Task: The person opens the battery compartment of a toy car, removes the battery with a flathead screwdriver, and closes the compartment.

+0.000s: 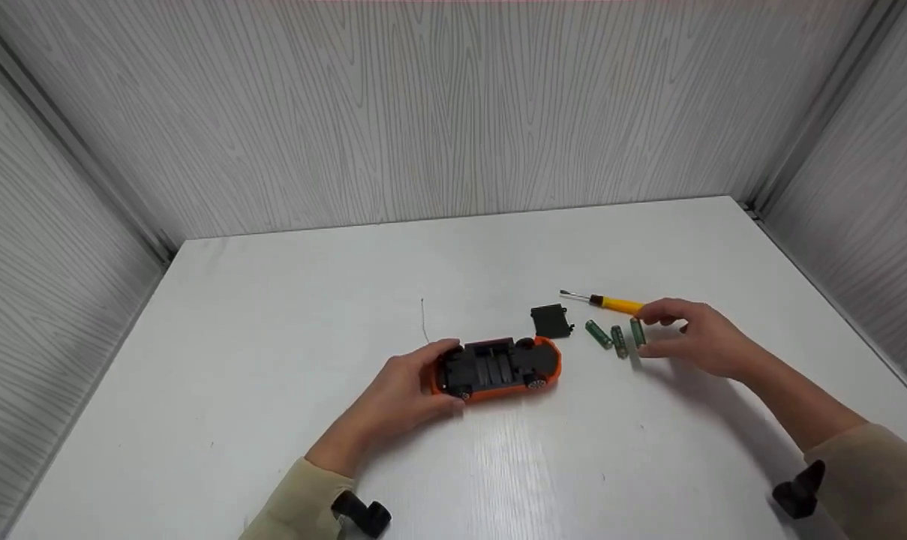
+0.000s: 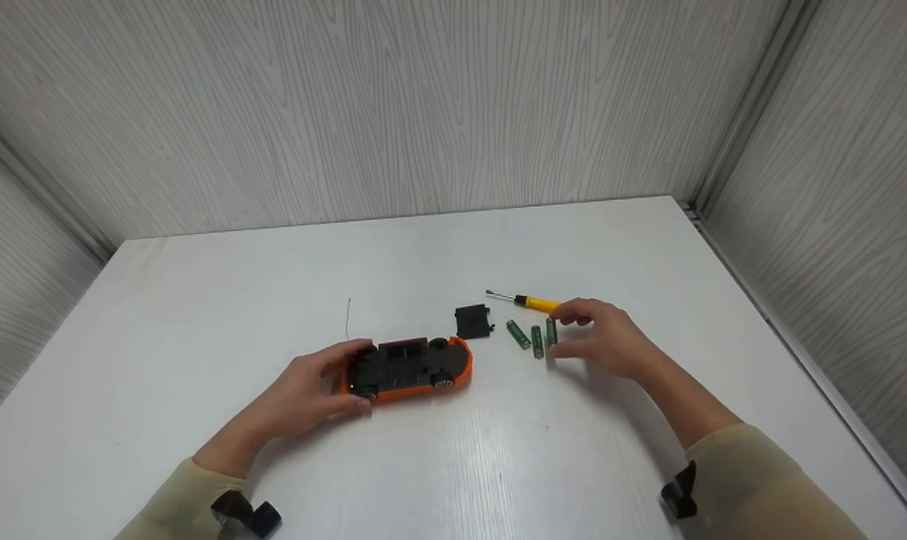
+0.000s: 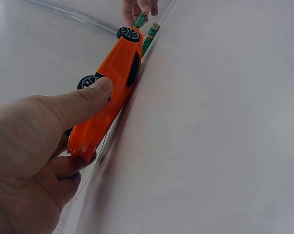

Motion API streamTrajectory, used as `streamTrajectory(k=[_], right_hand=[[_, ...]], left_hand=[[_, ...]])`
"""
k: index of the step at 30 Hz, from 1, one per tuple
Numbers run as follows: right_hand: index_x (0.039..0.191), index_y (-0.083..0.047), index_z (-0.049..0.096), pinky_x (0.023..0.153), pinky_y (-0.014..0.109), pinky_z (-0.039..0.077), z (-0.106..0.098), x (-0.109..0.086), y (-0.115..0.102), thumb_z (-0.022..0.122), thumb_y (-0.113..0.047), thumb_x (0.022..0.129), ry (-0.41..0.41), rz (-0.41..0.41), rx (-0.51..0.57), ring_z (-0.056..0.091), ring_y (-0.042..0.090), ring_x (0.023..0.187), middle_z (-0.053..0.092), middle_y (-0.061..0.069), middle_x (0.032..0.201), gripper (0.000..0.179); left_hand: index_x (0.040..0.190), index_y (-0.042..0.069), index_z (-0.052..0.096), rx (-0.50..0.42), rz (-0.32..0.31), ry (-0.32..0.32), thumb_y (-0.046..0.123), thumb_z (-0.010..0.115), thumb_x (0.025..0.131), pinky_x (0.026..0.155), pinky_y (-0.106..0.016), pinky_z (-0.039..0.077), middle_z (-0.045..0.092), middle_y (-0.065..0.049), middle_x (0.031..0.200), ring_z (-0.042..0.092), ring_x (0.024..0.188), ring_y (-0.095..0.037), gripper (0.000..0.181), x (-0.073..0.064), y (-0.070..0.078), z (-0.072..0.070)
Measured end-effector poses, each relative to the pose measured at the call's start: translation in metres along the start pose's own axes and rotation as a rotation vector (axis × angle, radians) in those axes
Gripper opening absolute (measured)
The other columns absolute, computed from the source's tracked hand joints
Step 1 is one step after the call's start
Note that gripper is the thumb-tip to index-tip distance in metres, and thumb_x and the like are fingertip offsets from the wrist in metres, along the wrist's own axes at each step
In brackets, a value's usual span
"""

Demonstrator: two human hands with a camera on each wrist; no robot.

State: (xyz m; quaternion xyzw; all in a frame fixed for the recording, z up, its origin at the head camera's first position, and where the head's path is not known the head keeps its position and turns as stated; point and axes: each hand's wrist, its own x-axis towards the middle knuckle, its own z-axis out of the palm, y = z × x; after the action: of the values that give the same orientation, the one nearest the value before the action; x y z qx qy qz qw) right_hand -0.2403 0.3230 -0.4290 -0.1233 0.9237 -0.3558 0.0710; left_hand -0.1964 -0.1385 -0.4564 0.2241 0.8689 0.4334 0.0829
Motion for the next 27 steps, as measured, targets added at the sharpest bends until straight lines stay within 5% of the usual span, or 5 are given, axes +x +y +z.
streamTrajectory(k=[27], right_hand=[[0.138,-0.012,0.067,0.108,0.052,0.044,0.013,0.002,0.009,0.09,-0.038,0.087,-0.054,0.064,-0.03,0.058,0.032,0.127,0.066,0.011,0.136,0.061]], left_hand=[[0.159,0.016,0.05,0.006,0.007,0.001,0.021,0.09,0.088,0.117,-0.049,0.037,0.063,-0.002,0.146,0.055,0.135,-0.021,0.081,-0.001,0.002,0.001]])
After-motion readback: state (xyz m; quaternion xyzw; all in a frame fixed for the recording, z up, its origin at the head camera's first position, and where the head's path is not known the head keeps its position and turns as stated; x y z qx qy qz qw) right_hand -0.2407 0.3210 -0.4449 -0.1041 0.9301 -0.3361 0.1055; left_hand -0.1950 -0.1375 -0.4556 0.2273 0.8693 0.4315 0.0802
